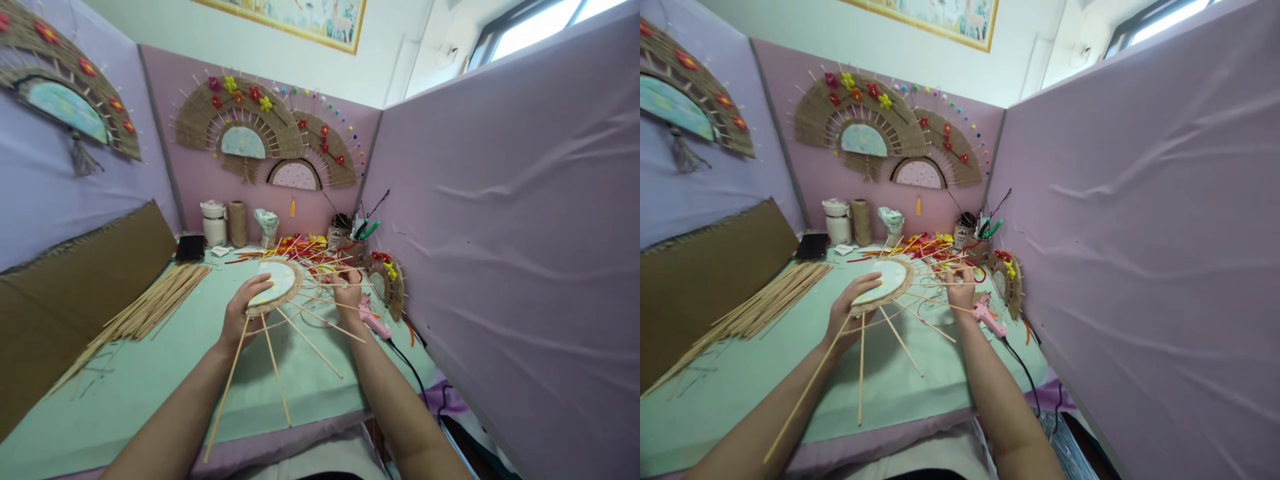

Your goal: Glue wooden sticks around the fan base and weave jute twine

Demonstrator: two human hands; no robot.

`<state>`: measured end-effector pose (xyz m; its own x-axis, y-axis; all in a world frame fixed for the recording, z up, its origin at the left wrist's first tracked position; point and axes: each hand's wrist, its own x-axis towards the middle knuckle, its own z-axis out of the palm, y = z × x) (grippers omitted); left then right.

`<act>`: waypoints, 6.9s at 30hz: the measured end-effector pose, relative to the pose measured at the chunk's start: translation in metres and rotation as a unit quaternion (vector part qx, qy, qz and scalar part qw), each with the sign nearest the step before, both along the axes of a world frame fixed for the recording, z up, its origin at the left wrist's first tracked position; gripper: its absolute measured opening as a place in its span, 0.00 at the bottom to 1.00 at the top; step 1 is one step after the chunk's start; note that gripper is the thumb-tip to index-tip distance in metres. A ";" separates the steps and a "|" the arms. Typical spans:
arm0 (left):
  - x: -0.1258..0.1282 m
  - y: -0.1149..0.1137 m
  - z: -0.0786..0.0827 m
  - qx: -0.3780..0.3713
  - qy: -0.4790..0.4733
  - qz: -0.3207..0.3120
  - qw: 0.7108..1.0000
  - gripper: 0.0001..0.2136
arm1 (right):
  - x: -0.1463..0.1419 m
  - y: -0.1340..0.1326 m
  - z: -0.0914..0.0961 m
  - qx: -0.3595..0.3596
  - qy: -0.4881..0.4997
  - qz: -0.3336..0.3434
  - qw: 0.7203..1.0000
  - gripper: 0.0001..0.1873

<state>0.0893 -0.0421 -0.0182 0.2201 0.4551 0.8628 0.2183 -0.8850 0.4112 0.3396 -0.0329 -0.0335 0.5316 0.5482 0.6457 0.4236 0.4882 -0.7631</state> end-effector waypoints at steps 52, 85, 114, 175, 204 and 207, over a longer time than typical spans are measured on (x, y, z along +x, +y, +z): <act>0.003 -0.001 -0.001 -0.103 -0.037 -0.082 0.991 0.14 | -0.005 -0.016 0.005 0.078 -0.301 -0.183 0.933 0.24; 0.002 0.003 0.004 -0.191 -0.190 -0.080 0.960 0.15 | -0.006 -0.004 -0.009 -0.020 -0.101 0.009 0.995 0.11; -0.005 0.019 0.003 -0.466 -0.427 -0.224 0.742 0.13 | 0.068 -0.158 0.036 -0.275 -0.266 0.265 0.885 0.10; 0.002 -0.005 0.013 -0.406 -0.276 -0.287 0.822 0.18 | -0.002 -0.108 0.000 -0.073 0.131 0.213 0.966 0.27; 0.002 -0.004 0.011 -0.401 -0.278 -0.300 0.819 0.17 | -0.030 -0.095 -0.004 -0.088 0.083 0.146 0.982 0.28; 0.002 -0.005 0.010 -0.394 -0.273 -0.299 0.825 0.17 | -0.030 -0.095 -0.005 -0.082 0.078 0.147 0.983 0.26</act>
<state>0.0911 -0.0472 -0.0086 0.2848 0.8734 0.3950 -0.5692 -0.1775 0.8028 0.3093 -0.1275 -0.0385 0.4209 0.7825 0.4588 0.1544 0.4367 -0.8863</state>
